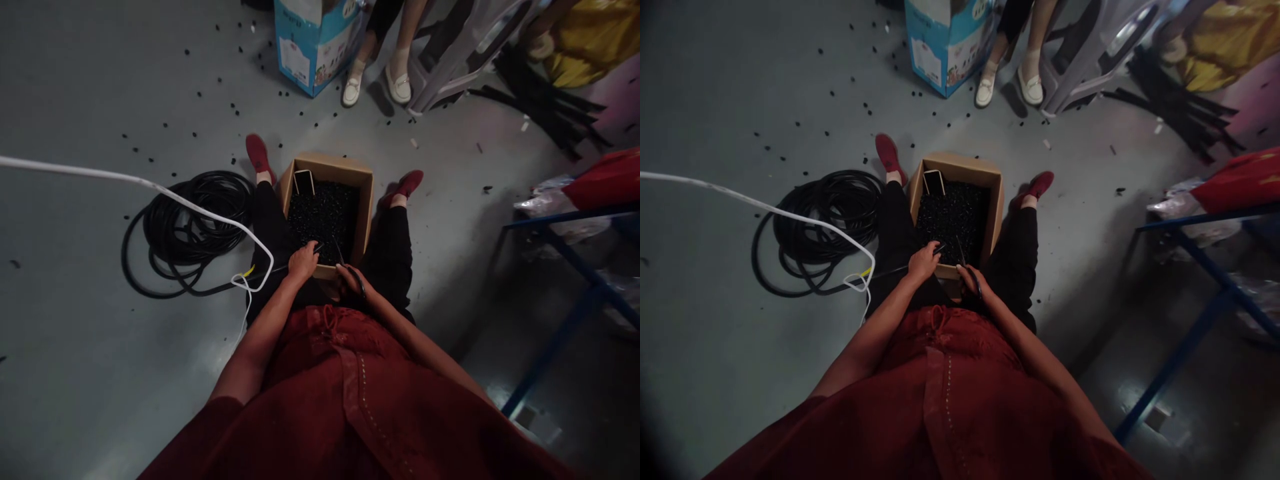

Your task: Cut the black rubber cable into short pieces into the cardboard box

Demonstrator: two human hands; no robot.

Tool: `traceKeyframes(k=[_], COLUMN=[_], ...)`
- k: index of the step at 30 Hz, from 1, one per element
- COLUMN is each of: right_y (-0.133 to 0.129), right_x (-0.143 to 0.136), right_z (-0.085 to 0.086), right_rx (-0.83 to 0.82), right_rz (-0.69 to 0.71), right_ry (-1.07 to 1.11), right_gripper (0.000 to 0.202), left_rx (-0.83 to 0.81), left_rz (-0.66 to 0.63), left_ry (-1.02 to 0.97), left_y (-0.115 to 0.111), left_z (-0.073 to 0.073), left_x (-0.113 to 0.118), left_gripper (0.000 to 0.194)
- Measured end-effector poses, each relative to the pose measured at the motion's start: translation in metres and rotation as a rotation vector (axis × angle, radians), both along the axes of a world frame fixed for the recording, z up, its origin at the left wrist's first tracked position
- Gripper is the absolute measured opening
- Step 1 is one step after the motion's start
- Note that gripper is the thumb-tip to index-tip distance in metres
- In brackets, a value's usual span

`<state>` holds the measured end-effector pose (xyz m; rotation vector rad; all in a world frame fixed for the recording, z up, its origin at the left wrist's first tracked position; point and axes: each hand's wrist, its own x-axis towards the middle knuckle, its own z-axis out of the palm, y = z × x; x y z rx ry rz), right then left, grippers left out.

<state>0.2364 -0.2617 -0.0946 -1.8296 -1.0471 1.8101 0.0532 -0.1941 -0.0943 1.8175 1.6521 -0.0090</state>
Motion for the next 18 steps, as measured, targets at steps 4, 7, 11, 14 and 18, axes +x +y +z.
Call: traceKeyframes(k=[4,7,11,14,18], right_y=[-0.001,0.0,0.002,0.005,0.009], right_x=[0.003,0.004,0.003,0.002,0.002], right_z=[0.007,0.013,0.016,0.015,0.015], right_rx=[-0.019,-0.016,0.02,0.099,0.138], right_rz=[-0.026,0.008,0.131,0.263,0.301], right_ry=[0.064,0.081,0.056,-0.02,-0.056], right_gripper=[0.043,0.042,0.038,0.036,0.032], left_rx=[0.014,0.07,0.121,0.122,0.114], left_rz=[0.035,0.029,0.033,0.034,0.028], left_ry=[-0.044,-0.113,-0.173,-0.201,-0.219], left_y=[0.001,0.001,0.002,0.001,0.001], left_z=[-0.004,-0.006,-0.007,-0.008,-0.008], left_x=[-0.001,-0.003,-0.005,-0.004,-0.005], left_gripper=[0.036,0.033,0.031,0.029,0.028])
